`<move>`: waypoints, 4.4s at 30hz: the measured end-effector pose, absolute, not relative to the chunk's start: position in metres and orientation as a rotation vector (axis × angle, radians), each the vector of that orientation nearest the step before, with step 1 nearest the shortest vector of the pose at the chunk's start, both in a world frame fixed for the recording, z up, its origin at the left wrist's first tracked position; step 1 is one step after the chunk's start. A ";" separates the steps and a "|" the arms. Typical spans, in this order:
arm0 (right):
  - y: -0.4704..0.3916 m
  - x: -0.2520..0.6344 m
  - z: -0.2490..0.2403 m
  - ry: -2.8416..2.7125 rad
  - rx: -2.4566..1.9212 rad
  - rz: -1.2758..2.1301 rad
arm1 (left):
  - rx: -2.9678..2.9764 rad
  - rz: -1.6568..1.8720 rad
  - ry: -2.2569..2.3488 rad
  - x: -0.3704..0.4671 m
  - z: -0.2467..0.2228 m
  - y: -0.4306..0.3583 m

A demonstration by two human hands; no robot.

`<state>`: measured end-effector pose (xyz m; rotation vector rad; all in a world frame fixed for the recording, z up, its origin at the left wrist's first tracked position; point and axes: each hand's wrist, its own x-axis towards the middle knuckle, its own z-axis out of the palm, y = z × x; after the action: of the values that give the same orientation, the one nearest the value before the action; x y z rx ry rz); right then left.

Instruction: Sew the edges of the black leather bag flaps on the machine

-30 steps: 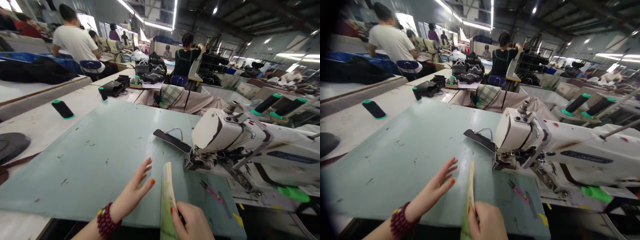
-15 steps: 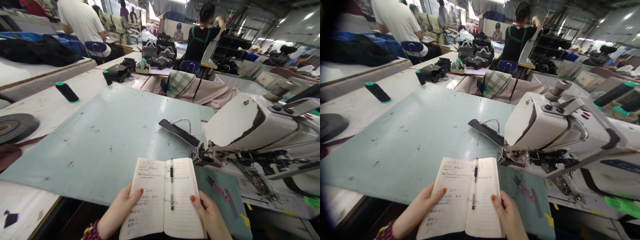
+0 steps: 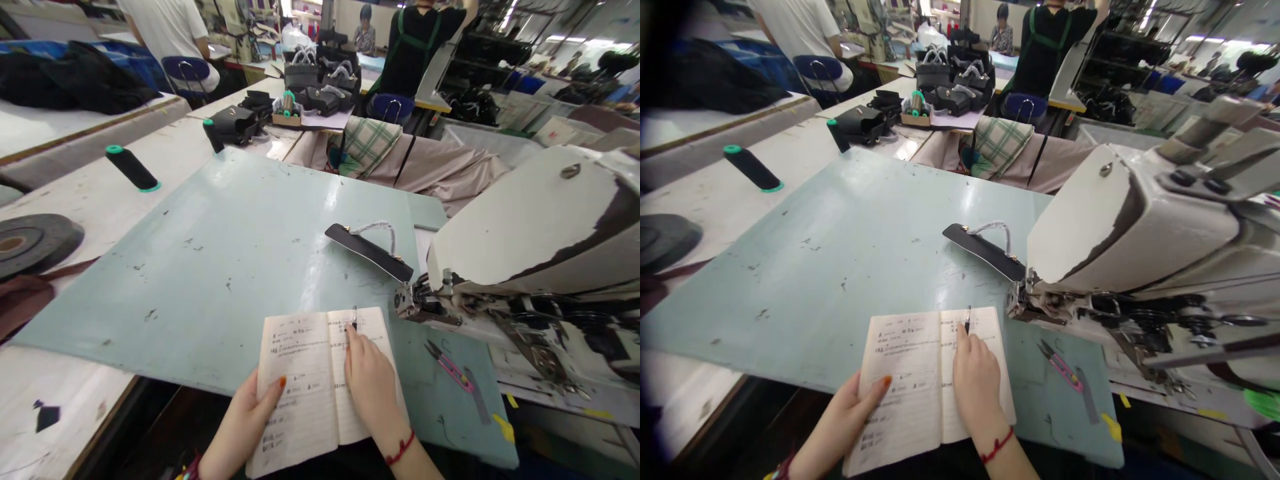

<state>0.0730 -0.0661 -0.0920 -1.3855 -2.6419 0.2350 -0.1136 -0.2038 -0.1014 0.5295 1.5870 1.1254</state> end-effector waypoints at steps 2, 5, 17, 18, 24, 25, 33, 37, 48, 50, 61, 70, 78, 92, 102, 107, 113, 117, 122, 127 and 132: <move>-0.044 0.062 -0.092 -2.642 -1.387 0.267 | 0.604 1.099 1.603 -0.114 -0.101 -0.201; -0.009 0.042 -0.083 -2.547 -1.351 0.414 | 0.645 1.087 1.613 -0.112 -0.100 -0.199; -0.056 0.065 -0.071 -1.544 -0.842 1.727 | 0.924 1.249 1.979 -0.109 -0.105 -0.163; -0.062 0.068 -0.074 -1.545 -0.903 1.708 | 1.082 1.229 2.148 -0.109 -0.106 -0.163; -0.078 0.069 -0.077 -1.740 -1.063 1.673 | 1.994 0.843 2.124 -0.094 -0.097 -0.169; -0.078 0.067 -0.075 -1.784 -1.046 1.673 | 1.977 0.837 2.011 -0.090 -0.094 -0.170; -0.082 0.056 -0.072 -1.681 -1.025 1.885 | 1.768 0.918 1.737 -0.075 -0.089 -0.166; -0.075 0.060 -0.074 -1.363 -1.143 1.859 | 1.658 0.914 1.858 -0.085 -0.096 -0.167; -0.051 0.021 -0.087 -1.237 -1.116 1.573 | 2.233 0.572 1.949 -0.078 -0.096 -0.144; -0.051 0.012 -0.092 -1.162 -1.180 1.538 | 2.238 0.378 1.996 -0.077 -0.095 -0.141; -0.047 0.003 -0.085 -1.733 -1.151 1.230 | 2.207 0.069 2.070 -0.082 -0.100 -0.154; -0.044 0.007 -0.100 -1.983 -1.166 1.003 | 2.164 0.147 2.066 -0.084 -0.108 -0.153; -0.044 0.006 -0.100 -2.045 -1.170 0.988 | 2.137 0.192 2.052 -0.084 -0.107 -0.155; -0.045 0.006 -0.105 -2.050 -1.155 1.015 | 2.120 0.215 2.070 -0.085 -0.108 -0.156; -0.045 0.005 -0.105 -2.009 -1.157 1.037 | 2.145 0.255 2.077 -0.086 -0.107 -0.158; -0.046 0.005 -0.104 -1.991 -1.156 1.017 | 2.142 0.250 2.070 -0.087 -0.107 -0.156; -0.044 0.005 -0.106 -2.006 -1.162 1.006 | 2.133 0.232 2.077 -0.086 -0.108 -0.155; -0.045 0.005 -0.105 -1.989 -1.158 1.006 | 2.133 0.213 2.079 -0.086 -0.107 -0.156; -0.045 0.005 -0.103 -1.994 -1.143 1.009 | 2.122 0.210 2.078 -0.084 -0.109 -0.156; -0.045 0.005 -0.104 -2.011 -1.151 1.000 | 2.114 0.205 2.076 -0.084 -0.109 -0.157; -0.045 0.005 -0.104 -2.011 -1.153 1.014 | 2.116 0.194 2.066 -0.085 -0.108 -0.156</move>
<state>0.0048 -0.0448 -0.1044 -1.1533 -2.0110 1.0141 -0.0847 -0.1564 -0.1082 2.1158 2.0658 0.1938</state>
